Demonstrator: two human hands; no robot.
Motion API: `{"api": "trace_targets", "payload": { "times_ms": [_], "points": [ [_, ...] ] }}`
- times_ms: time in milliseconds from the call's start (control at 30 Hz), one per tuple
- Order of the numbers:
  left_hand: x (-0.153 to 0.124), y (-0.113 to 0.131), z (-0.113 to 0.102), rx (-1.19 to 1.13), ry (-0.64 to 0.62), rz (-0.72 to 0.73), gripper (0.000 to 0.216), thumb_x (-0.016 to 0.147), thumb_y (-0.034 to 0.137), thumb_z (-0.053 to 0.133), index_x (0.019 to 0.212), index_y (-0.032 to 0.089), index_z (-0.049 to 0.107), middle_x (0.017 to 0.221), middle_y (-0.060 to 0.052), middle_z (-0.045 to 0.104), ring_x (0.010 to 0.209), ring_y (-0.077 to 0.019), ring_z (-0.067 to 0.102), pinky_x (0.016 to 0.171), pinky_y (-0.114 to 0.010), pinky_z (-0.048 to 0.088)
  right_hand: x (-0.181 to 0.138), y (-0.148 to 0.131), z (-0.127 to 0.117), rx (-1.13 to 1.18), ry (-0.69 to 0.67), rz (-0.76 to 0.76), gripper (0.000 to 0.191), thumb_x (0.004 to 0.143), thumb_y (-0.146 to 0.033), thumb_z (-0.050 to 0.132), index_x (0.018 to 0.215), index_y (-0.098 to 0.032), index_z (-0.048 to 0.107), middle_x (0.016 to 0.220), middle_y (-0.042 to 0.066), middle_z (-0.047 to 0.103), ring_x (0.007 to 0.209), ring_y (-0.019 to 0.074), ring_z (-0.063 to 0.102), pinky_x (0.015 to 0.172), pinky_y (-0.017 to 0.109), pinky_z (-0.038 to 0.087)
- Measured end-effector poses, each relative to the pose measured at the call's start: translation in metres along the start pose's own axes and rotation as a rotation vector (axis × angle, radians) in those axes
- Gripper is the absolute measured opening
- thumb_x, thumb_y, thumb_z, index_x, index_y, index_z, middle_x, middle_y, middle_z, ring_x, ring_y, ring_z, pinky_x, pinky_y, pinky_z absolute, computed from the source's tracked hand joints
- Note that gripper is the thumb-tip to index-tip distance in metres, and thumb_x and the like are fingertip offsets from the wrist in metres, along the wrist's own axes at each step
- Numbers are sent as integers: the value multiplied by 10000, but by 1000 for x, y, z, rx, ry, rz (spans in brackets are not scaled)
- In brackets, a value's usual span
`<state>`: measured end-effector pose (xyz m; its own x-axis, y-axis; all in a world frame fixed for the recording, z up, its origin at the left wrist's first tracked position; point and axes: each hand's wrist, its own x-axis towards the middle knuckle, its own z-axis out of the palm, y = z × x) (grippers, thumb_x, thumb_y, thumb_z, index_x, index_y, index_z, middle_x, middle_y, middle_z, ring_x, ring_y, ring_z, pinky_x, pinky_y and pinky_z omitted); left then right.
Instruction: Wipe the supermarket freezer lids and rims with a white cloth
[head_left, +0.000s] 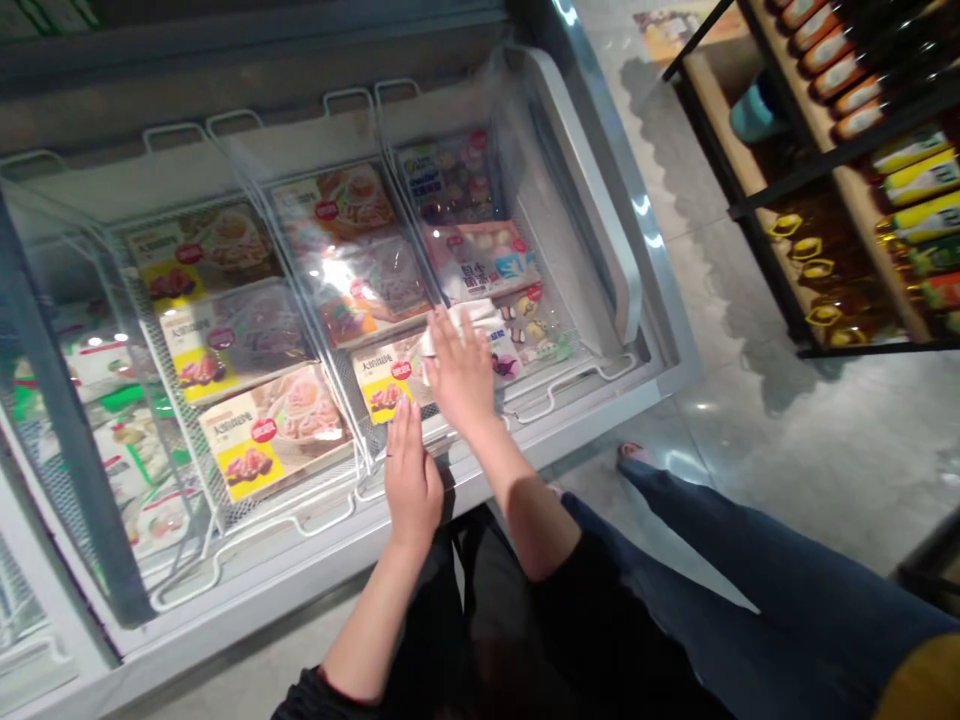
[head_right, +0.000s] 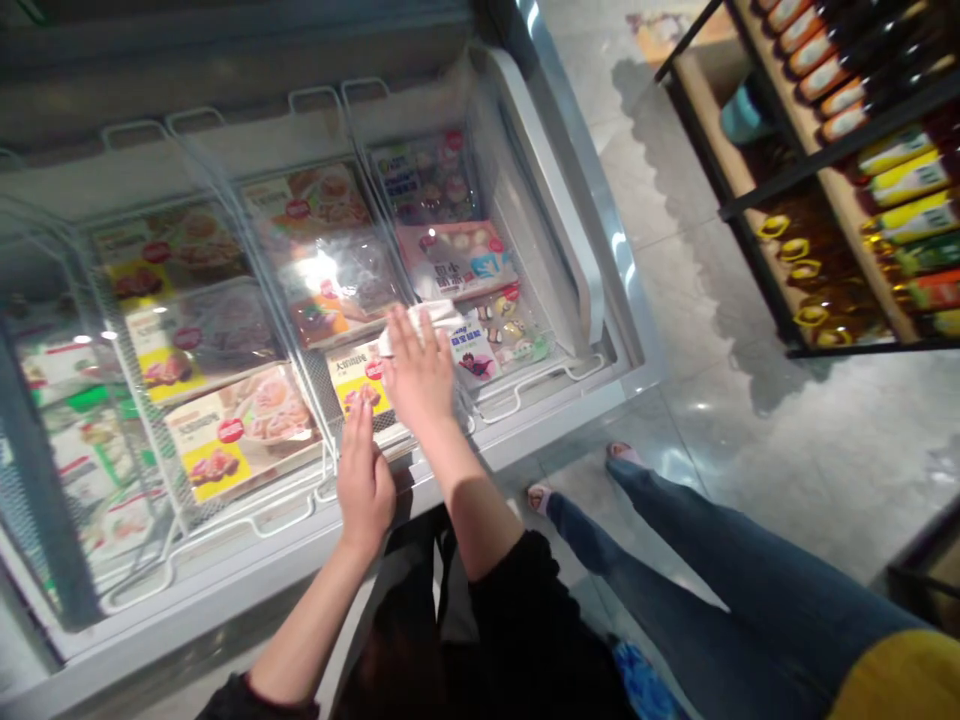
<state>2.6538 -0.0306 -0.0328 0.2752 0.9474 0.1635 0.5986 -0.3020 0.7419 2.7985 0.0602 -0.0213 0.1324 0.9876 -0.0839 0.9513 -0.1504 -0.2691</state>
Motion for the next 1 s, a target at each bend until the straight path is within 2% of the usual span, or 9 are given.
{"api": "trace_targets", "payload": {
  "times_ms": [100, 200, 300, 467, 567, 700, 767, 867, 1000],
  "points": [
    [-1, -1, -5, -42, 52, -3, 653, 1080, 116, 306, 1712, 267, 241, 1765, -40, 291, 1631, -220, 273, 1356, -428, 249, -9, -31, 3, 25, -70, -167, 652, 1070, -289, 406, 1706, -234, 275, 1783, -11, 236, 1660, 265, 167, 1341, 535, 248],
    [3, -1, -6, -55, 71, -33, 607, 1110, 188, 316, 1709, 260, 253, 1757, -53, 316, 1635, -222, 264, 1356, -440, 245, -10, -16, -3, 53, -72, -235, 646, 1066, -266, 406, 1701, -253, 288, 1775, -21, 266, 1658, 243, 180, 1345, 523, 236],
    [15, -2, -4, -42, 38, -3, 618, 1101, 177, 325, 1708, 266, 254, 1754, -56, 321, 1637, -232, 261, 1359, -460, 238, -1, 30, -14, 32, -51, -149, 685, 1051, -228, 410, 1714, -243, 244, 1776, 25, 276, 1655, 269, 189, 1336, 557, 236],
    [61, -8, 5, 59, -69, 49, 703, 1038, 101, 367, 1711, 259, 240, 1744, -81, 339, 1631, -239, 283, 1354, -499, 255, 12, 127, -29, -96, 27, 156, 691, 1062, -254, 363, 1724, -182, 179, 1782, 112, 250, 1650, 322, 193, 1304, 611, 272],
    [90, -12, 12, 166, -87, 77, 735, 1003, 82, 412, 1706, 231, 256, 1736, -93, 349, 1629, -251, 284, 1341, -502, 300, 12, 160, -29, -88, 147, 289, 670, 1076, -310, 334, 1717, -169, 198, 1763, 148, 290, 1639, 344, 226, 1274, 655, 302],
    [106, -12, 20, 339, -87, 96, 741, 989, 95, 454, 1700, 206, 276, 1724, -106, 363, 1616, -283, 313, 1321, -509, 343, 17, 141, -22, -67, 223, 282, 650, 1076, -315, 321, 1704, -165, 248, 1734, 146, 359, 1624, 368, 268, 1254, 691, 320],
    [105, -11, 23, 415, -84, 104, 746, 995, 108, 463, 1705, 199, 254, 1724, -109, 358, 1607, -298, 331, 1310, -524, 358, 22, 111, -19, -68, 157, 113, 641, 1068, -303, 349, 1695, -185, 286, 1738, 102, 362, 1622, 356, 282, 1274, 653, 324],
    [101, -11, 26, 472, -71, 110, 771, 998, 102, 455, 1716, 220, 201, 1716, -102, 378, 1589, -293, 368, 1287, -532, 401, 32, 69, -20, -62, 50, -161, 637, 1058, -325, 407, 1685, -327, 298, 1747, -29, 340, 1630, 283, 285, 1303, 573, 338],
    [106, -7, 27, 504, -73, 86, 849, 963, 60, 459, 1725, 249, 136, 1707, -102, 402, 1590, -277, 366, 1276, -526, 429, 55, 65, -32, -30, -23, -380, 620, 1056, -362, 447, 1665, -385, 333, 1743, -72, 328, 1624, 233, 300, 1305, 498, 364]
  ]
}}
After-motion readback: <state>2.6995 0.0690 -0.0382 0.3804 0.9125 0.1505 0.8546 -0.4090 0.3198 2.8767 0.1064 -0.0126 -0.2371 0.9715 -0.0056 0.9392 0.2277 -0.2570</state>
